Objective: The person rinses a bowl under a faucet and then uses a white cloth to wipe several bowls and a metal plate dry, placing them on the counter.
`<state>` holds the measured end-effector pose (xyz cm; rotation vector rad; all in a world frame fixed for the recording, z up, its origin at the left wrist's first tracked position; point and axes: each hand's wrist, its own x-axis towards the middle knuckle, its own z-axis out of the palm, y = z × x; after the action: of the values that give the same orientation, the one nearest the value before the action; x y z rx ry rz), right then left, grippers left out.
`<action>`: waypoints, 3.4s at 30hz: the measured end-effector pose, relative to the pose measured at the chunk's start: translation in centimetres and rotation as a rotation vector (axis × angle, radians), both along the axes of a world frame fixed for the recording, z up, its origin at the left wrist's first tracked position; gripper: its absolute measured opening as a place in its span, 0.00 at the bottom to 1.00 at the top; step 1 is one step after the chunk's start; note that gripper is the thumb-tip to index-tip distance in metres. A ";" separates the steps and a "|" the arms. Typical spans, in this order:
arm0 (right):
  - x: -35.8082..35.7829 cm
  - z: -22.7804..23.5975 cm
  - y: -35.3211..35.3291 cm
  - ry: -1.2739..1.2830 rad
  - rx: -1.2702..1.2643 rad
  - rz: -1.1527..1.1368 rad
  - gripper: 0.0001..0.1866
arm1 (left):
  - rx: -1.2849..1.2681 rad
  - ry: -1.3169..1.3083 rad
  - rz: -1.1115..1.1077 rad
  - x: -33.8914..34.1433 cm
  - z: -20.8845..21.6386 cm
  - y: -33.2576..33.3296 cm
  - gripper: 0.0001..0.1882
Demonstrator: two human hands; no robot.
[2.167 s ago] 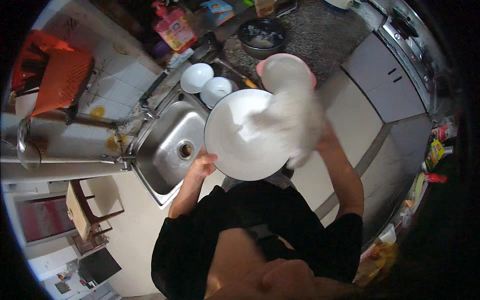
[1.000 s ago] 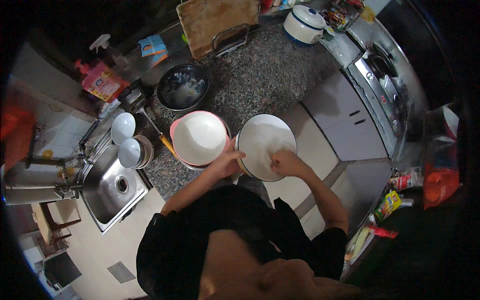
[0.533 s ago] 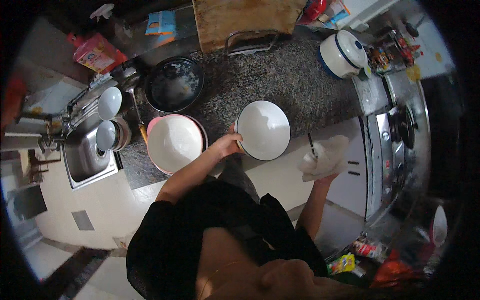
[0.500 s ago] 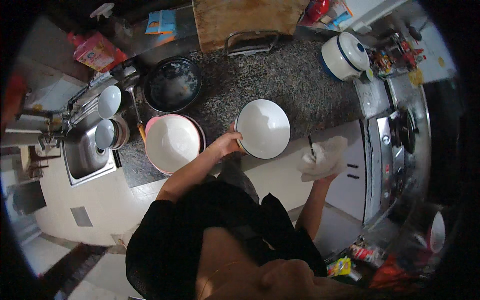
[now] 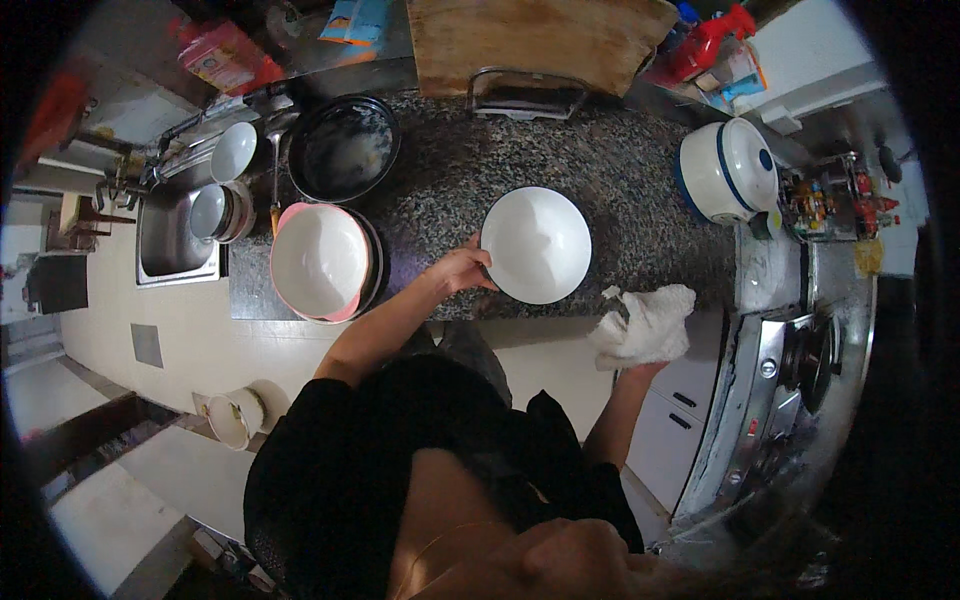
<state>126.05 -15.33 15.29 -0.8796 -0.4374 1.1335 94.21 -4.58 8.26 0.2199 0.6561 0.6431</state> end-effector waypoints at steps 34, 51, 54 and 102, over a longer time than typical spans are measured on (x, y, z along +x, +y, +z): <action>-26.4 -1.9 0.8 0.094 0.159 0.548 0.26 | 0.161 1.444 0.126 -32.2 0.2 -11.7 0.29; -32.3 -4.0 -3.6 -0.689 0.281 0.382 0.33 | 0.155 0.381 0.254 -34.5 5.8 -12.5 0.28; -36.2 -1.8 -2.3 -0.472 0.307 0.279 0.33 | 0.028 0.197 0.231 -37.4 8.1 -15.3 0.27; -98.2 5.3 9.8 -1.715 1.351 0.546 0.20 | 0.319 0.591 0.534 -75.0 18.8 -16.4 0.43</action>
<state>27.83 -5.58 20.59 -0.2320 -2.5585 -0.0007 19.17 -20.95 27.02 0.5531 1.1990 1.2192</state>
